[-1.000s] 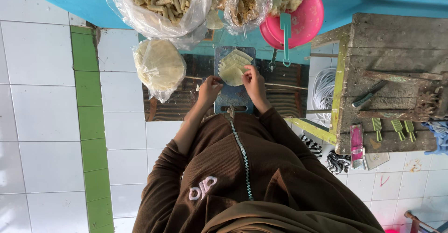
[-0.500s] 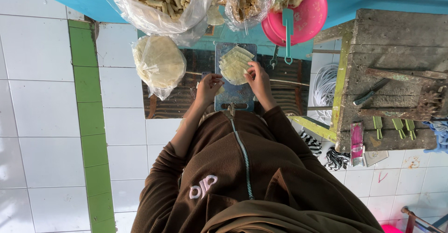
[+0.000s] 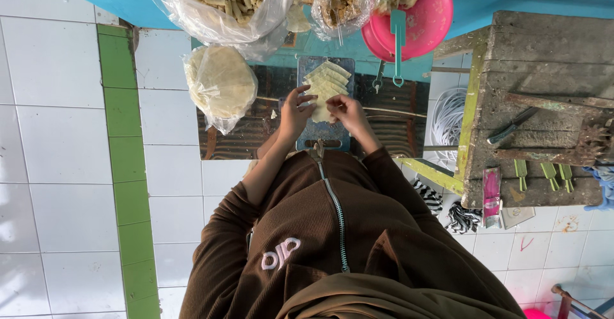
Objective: The person tears thin dough sheets into smaller pieces on a cutting board, folds the pieces, and stacks them. They use a plastic spatula to gather and move the folded pieces, then unwrap a round dough ball from plastic wrap at the end.
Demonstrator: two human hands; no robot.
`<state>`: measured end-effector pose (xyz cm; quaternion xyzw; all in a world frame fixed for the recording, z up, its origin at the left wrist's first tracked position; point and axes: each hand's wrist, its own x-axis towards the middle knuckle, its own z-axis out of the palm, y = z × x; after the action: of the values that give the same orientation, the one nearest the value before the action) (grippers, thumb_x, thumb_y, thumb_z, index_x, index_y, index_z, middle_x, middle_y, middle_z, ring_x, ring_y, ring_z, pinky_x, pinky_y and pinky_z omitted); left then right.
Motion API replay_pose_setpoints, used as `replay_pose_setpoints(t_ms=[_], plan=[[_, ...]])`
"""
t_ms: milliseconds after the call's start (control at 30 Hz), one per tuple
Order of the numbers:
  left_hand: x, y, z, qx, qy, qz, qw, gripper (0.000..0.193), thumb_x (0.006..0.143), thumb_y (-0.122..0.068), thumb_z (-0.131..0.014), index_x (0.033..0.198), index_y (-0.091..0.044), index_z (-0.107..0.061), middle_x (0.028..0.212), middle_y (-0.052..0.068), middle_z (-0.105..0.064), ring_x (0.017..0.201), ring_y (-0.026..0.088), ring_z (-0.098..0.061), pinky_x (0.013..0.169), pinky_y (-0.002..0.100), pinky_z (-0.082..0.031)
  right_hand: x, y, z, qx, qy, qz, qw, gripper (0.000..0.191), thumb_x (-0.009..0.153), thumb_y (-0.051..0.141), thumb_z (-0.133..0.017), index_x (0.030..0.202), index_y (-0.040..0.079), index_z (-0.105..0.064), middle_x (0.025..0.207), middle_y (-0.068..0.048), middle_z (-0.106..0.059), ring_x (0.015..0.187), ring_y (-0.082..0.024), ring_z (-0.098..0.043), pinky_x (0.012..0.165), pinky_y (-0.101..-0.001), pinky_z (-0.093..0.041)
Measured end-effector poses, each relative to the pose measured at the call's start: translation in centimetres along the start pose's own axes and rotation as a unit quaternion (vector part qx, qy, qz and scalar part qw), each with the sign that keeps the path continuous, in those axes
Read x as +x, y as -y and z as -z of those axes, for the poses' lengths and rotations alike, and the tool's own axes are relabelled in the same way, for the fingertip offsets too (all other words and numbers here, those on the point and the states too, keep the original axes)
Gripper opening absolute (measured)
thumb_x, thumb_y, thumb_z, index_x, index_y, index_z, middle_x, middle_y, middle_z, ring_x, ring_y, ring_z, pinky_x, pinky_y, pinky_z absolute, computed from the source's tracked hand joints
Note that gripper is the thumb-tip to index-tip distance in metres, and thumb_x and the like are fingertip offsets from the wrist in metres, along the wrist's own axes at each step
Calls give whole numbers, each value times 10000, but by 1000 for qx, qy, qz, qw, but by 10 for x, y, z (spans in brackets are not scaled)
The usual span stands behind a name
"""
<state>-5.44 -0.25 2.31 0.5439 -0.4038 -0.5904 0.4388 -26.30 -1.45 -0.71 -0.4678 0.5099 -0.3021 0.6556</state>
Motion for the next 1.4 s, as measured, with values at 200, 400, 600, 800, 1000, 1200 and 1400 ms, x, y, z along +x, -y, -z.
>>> replay_pose_setpoints(t_ms=[200,400,600,800,1000,1200,1400], plan=[[3,13,-8,235,2,-13,972,434,881,-42,-727,1287,-113,-592,1015,104,-778,801,241,-771,681,332,-575,1,6,-2,-237,-112,141,955,114,950,48,-719,1034,-27,-704,945,-109,-731,804,-162,-728,695,-297,-573],[10,8,-9,415,-88,-134,895,282,864,-137,-756,1126,-133,-653,1015,109,-660,950,335,-660,791,450,-531,1,13,-10,-287,-147,187,928,93,955,44,-727,1033,-4,-711,955,-141,-714,792,-228,-727,666,-317,-560],[12,12,-5,419,-67,-102,900,204,862,-129,-750,1017,-93,-622,1016,119,-630,980,341,-640,832,462,-521,0,11,-10,-281,-140,179,932,90,965,48,-722,1037,2,-696,942,-131,-699,775,-223,-718,653,-323,-544],[19,15,-6,412,-86,-108,901,213,858,-128,-752,1014,-78,-614,1025,123,-624,972,351,-629,808,472,-519,-2,16,-8,-277,-135,205,929,80,969,38,-709,1038,2,-690,954,-136,-691,784,-231,-708,652,-321,-536],[18,11,-5,423,-87,-127,893,133,856,-137,-756,933,-120,-650,992,85,-637,963,321,-647,798,451,-531,-3,18,-9,-282,-140,214,925,73,964,31,-718,1026,6,-689,942,-134,-684,775,-232,-700,643,-322,-531],[10,2,-4,437,-104,-136,883,149,853,-201,-789,908,-145,-662,921,55,-656,906,294,-676,746,438,-530,-3,17,-10,-268,-135,210,930,72,960,23,-716,1023,1,-690,933,-128,-682,743,-218,-688,625,-320,-520],[10,-2,-1,448,-90,-143,878,131,860,-207,-790,920,-154,-686,876,16,-696,872,255,-691,759,419,-530,-4,16,-11,-277,-132,217,927,73,968,24,-717,1032,6,-687,946,-115,-683,759,-200,-692,629,-306,-522]])
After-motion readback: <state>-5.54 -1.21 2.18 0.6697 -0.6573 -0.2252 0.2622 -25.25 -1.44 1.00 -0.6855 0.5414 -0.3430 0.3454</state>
